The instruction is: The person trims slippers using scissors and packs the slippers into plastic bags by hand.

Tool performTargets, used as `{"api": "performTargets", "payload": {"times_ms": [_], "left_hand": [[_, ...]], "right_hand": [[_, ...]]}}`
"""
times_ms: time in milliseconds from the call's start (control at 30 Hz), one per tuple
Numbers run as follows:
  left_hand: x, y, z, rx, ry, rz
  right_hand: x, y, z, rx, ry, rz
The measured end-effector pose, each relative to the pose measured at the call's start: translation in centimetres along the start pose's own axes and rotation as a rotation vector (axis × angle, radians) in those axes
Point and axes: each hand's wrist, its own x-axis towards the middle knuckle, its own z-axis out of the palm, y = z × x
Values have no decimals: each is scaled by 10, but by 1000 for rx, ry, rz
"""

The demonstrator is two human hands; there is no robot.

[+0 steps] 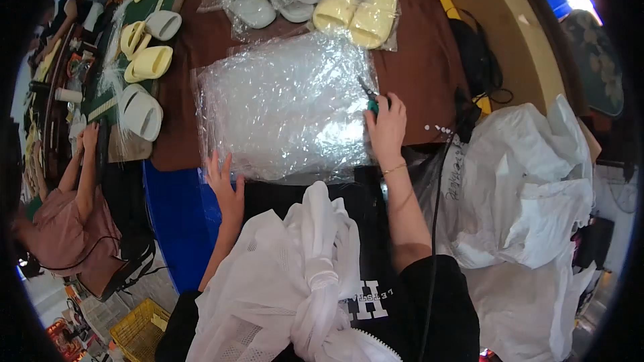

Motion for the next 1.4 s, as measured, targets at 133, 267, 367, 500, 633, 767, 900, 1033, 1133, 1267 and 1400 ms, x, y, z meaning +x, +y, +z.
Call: {"api": "performTargets", "payload": {"times_ms": [133,267,367,500,633,767,900,1033,1133,1267,1400], "left_hand": [[-4,26,8,47,-8,239],[7,48,28,171,-216,392],[20,31,46,239,-182,371],[28,16,41,312,-231,395],[30,41,27,316,-172,414],[37,89,50,146,-182,509],[53,108,93,76,-253,588],[75,92,98,-60,-170,628],[73,80,88,-277,-95,522],[74,84,76,-410,-125,378],[72,88,68,-489,-138,356]], "right_hand": [[7,42,3,-43,46,-55],[36,86,-1,-150,211,0],[35,58,-10,-67,198,-32],[-26,24,-15,278,33,68],[-60,23,-18,235,102,197],[-54,20,-18,135,71,225],[-53,14,-24,270,4,217],[-64,13,-31,431,61,278],[-80,-6,-43,505,-60,419],[-85,-23,-39,447,-424,457],[-76,-23,-23,314,-477,321]]}}
